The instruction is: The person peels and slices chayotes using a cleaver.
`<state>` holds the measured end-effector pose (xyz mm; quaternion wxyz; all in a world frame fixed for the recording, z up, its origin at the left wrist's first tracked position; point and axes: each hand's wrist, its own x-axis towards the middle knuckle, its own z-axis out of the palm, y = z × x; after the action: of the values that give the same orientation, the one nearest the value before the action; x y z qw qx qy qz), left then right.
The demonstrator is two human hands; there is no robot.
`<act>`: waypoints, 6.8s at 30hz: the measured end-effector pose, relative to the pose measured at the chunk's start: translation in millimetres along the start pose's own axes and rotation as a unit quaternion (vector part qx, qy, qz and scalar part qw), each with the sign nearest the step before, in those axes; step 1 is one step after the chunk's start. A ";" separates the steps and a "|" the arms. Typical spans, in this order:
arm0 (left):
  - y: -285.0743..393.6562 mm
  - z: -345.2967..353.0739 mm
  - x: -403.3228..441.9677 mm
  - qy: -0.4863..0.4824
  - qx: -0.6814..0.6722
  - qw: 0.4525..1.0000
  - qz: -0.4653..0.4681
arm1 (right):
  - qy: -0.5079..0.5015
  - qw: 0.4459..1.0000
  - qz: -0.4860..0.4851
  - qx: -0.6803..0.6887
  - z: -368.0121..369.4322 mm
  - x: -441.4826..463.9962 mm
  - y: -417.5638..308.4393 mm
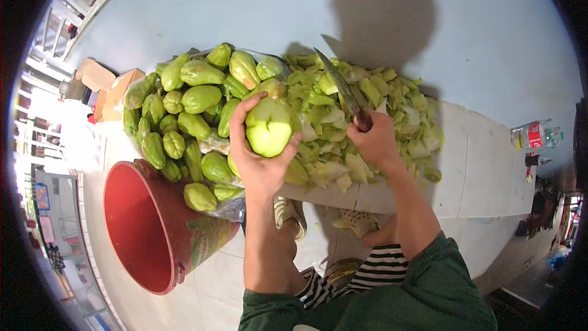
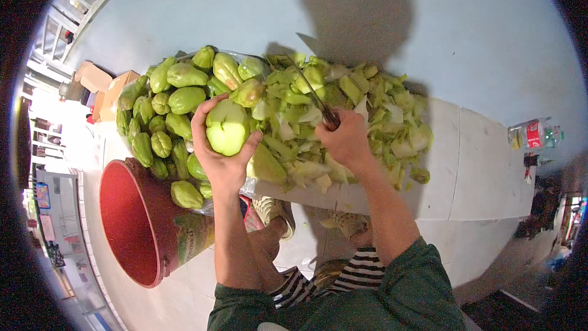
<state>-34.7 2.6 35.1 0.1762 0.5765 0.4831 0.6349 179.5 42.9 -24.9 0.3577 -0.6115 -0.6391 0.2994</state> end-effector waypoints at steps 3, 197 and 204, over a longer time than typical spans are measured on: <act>2.5 4.7 2.1 0.016 -0.057 0.997 -0.049 | -0.021 1.000 -0.023 0.003 -4.3 -3.1 -12.7; -2.1 -17.4 1.3 0.072 -0.568 0.701 -0.425 | -0.040 0.941 -0.318 -0.105 1.6 -14.3 -21.7; -6.6 -20.3 -0.7 0.028 -0.557 0.688 -0.464 | -0.051 0.909 -0.413 -0.011 10.7 -28.8 -41.8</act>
<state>-55.0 -3.2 31.9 0.7232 0.0565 0.2514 0.6408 146.9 11.8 0.7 0.4096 -0.2807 -0.8552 0.1484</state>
